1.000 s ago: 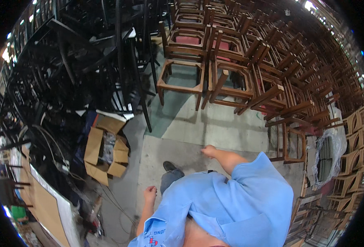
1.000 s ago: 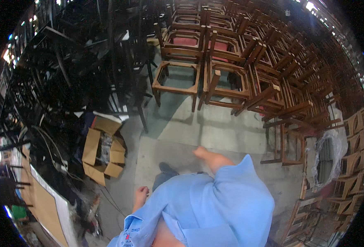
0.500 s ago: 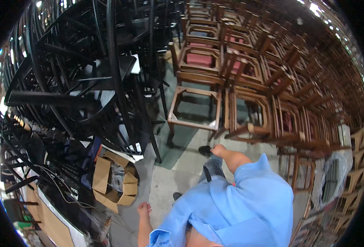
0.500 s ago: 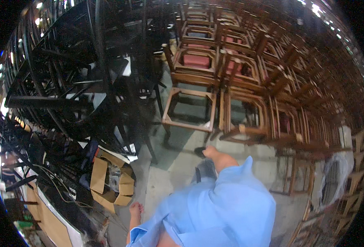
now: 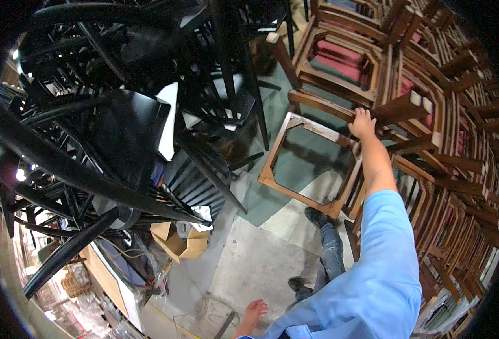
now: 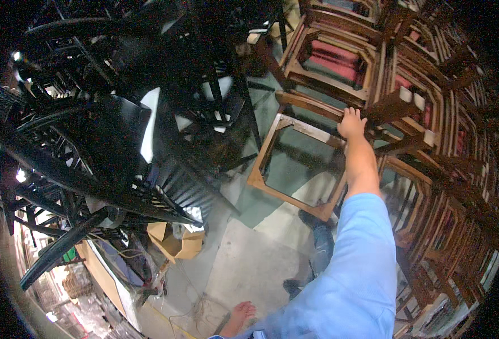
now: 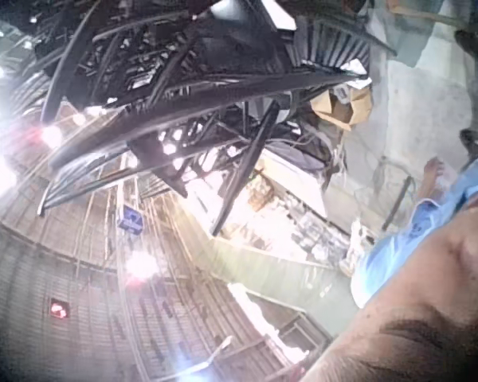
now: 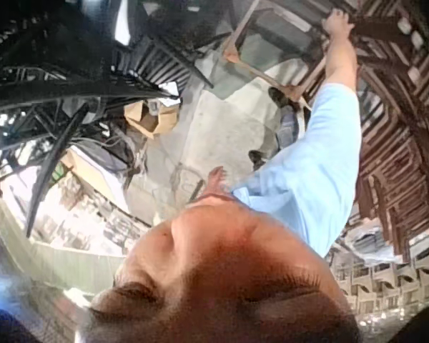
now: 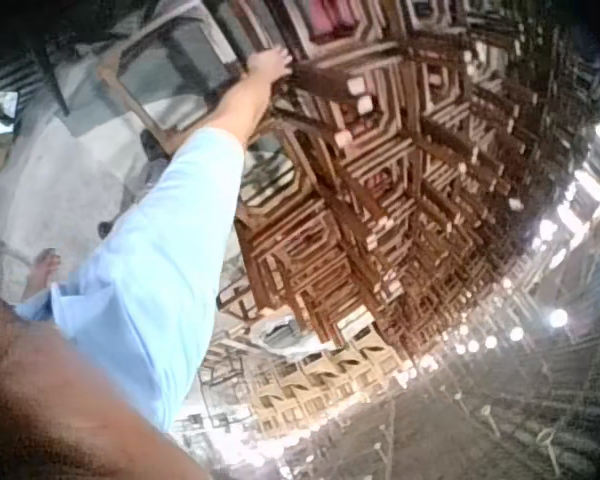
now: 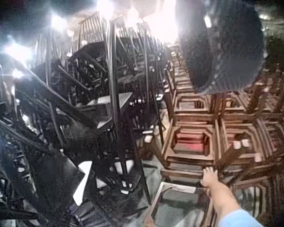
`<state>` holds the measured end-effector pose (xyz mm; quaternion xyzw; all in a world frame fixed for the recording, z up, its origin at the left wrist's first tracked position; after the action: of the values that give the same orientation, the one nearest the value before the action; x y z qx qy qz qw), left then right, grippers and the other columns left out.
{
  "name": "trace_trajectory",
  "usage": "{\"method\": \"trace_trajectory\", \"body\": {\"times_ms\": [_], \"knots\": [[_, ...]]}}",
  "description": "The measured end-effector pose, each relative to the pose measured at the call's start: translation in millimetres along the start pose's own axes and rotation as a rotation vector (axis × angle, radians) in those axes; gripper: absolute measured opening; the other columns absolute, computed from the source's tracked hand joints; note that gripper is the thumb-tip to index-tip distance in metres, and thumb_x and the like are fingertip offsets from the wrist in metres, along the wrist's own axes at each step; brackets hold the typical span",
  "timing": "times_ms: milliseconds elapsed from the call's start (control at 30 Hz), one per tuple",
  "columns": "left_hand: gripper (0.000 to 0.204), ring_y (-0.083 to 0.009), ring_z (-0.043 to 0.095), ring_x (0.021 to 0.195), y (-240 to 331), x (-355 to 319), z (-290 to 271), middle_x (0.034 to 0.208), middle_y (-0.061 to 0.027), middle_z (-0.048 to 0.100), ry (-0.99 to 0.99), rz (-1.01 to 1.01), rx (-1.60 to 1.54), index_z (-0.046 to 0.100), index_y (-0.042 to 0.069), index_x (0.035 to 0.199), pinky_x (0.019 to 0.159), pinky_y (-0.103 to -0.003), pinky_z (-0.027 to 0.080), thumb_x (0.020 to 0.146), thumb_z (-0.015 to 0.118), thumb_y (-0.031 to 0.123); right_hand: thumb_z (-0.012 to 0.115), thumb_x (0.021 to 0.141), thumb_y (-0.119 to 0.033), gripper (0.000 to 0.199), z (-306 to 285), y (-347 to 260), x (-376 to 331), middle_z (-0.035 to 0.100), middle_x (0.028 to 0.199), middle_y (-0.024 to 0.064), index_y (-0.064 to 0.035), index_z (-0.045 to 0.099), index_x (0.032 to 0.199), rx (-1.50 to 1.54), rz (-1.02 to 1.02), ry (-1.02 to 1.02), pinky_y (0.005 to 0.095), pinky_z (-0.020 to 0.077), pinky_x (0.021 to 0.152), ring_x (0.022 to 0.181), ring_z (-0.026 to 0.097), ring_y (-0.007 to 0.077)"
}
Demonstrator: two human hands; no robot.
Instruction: The person assembles a wooden chair by attaching a fabric seat cushion to the frame using a pneumatic drill and screws. They then attach the backrest, apply glue to the joints, and place the completed chair on a table.
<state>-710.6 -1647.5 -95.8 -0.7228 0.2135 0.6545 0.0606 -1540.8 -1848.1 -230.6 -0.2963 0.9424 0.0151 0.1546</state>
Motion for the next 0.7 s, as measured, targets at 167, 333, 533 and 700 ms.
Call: {"method": "trace_trajectory", "body": {"times_ms": [167,333,533,700], "knots": [[0.044,-0.0221,0.072,0.094,62.2,17.1,16.3,0.109,-0.0161,0.073,0.192,0.196,0.000,0.060,-0.002,0.132,0.078,-0.033,0.060,0.104,0.065,0.031,0.073,0.092,-0.042,0.063,-10.8,-26.8,32.4,0.058,0.140,0.0175,-0.0083,0.050,0.140,-0.014,-0.032,-0.283,0.0528,0.0494,0.105,0.127,0.059,0.0362],[0.041,-0.0215,0.072,0.094,48.6,-6.1,52.0,0.110,-0.0148,0.073,0.200,0.168,-0.069,0.060,-0.003,0.133,0.077,-0.033,0.059,0.103,0.062,0.025,0.077,0.079,-0.051,0.055,-44.1,-58.0,-17.2,0.074,0.109,0.0201,-0.0051,0.075,0.108,-0.148,-0.397,-0.379,0.0477,0.0586,0.090,0.105,0.071,0.0351],[0.040,-0.0200,0.072,0.093,-31.0,-21.6,86.9,0.109,-0.0109,0.074,0.148,0.101,-0.107,0.062,0.001,0.132,0.077,-0.033,0.059,0.102,0.062,0.027,0.082,0.080,-0.021,0.051,-12.1,-148.4,-126.5,0.072,0.098,0.0100,0.0009,0.065,0.122,0.922,-0.325,-1.034,0.0381,0.0579,0.065,0.084,0.070,0.0199],[0.037,-0.0173,0.071,0.087,-77.1,-57.8,103.7,0.101,-0.0079,0.073,0.299,0.263,-0.290,0.066,0.001,0.126,0.073,-0.031,0.057,0.102,0.061,0.029,0.073,0.075,-0.010,0.044,21.3,-187.9,-254.5,0.067,0.094,0.0127,0.0032,0.061,0.115,0.538,-0.573,-0.703,0.0398,0.0540,0.076,0.083,0.065,0.0242]]}}
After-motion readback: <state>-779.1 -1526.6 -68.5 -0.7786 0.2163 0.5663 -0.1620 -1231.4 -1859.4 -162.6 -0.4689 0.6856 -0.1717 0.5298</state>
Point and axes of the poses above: each hand's wrist, its own x-axis towards the middle knuckle, its own z-axis out of the palm, y = z × x, the point moved 1 cm from there along x, towards the middle knuckle
